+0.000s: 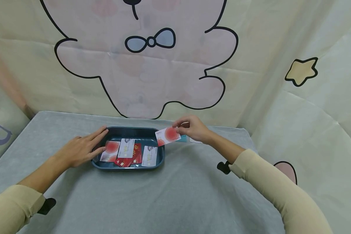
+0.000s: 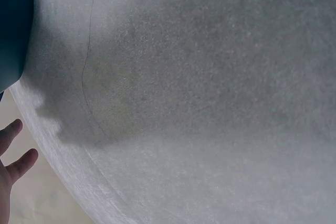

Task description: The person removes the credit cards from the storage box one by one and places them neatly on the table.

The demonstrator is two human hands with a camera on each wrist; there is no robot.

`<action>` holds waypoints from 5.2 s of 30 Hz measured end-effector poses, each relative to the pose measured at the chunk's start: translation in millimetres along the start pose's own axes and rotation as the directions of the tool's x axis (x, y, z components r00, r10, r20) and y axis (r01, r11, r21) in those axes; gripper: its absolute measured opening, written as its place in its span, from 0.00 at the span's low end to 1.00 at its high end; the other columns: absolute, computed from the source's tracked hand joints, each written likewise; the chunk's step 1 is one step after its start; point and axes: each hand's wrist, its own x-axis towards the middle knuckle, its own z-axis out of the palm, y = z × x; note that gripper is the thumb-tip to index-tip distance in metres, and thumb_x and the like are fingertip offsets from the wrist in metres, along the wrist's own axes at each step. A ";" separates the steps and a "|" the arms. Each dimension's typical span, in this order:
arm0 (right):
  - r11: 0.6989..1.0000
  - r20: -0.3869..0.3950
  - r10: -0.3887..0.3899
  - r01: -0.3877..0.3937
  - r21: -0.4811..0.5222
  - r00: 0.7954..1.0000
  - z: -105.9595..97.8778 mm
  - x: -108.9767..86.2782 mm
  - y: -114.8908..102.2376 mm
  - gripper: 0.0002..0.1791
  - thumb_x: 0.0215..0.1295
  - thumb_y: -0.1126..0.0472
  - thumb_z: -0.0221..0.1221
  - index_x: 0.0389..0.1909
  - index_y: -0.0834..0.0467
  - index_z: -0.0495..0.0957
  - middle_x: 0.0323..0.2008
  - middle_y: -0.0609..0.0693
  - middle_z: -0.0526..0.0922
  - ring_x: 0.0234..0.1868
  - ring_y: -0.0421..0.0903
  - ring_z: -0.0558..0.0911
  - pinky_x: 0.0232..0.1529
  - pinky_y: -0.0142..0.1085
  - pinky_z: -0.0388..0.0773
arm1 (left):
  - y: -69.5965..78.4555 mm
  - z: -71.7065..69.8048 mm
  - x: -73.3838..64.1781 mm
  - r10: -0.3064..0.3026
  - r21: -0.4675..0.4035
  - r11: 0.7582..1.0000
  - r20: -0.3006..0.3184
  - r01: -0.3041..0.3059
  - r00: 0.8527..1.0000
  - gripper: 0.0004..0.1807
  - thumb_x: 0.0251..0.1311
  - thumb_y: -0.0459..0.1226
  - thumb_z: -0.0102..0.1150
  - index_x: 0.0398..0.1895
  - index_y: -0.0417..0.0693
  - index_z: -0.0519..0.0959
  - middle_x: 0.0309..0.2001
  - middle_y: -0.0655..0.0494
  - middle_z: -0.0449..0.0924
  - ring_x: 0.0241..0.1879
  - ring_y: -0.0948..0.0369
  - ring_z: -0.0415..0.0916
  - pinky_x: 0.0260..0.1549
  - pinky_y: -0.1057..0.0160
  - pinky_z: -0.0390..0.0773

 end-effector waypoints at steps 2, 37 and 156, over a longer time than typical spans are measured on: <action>1.000 -0.017 -0.005 0.005 0.006 1.000 -1.5 -1.9 5.8 0.11 0.67 0.67 0.63 0.48 0.61 0.85 0.50 0.55 0.81 0.49 0.52 0.81 0.51 0.40 0.81 | 0.1 0.0 -0.1 0.001 0.001 1.000 -0.001 -0.001 1.000 0.42 0.68 0.56 0.51 0.77 0.43 0.55 0.76 0.38 0.55 0.59 0.39 0.75 0.51 0.34 0.73; 0.961 -0.080 0.264 -0.255 0.111 0.961 24.7 -17.8 100.0 0.11 0.67 0.68 0.62 0.48 0.66 0.83 0.50 0.59 0.82 0.39 0.47 0.84 0.42 0.36 0.84 | 0.5 -3.2 1.1 -0.006 0.006 1.000 0.031 0.006 1.000 0.42 0.69 0.56 0.50 0.78 0.43 0.54 0.76 0.39 0.53 0.59 0.39 0.75 0.52 0.33 0.72; 0.910 0.507 0.277 -0.054 -0.411 0.816 106.5 85.9 -15.9 0.31 0.62 0.63 0.68 0.66 0.55 0.72 0.60 0.54 0.77 0.60 0.48 0.75 0.61 0.41 0.73 | -2.3 -2.7 1.6 0.008 -0.016 1.000 0.032 -0.008 0.999 0.42 0.69 0.56 0.49 0.78 0.44 0.53 0.77 0.40 0.51 0.60 0.41 0.74 0.51 0.35 0.74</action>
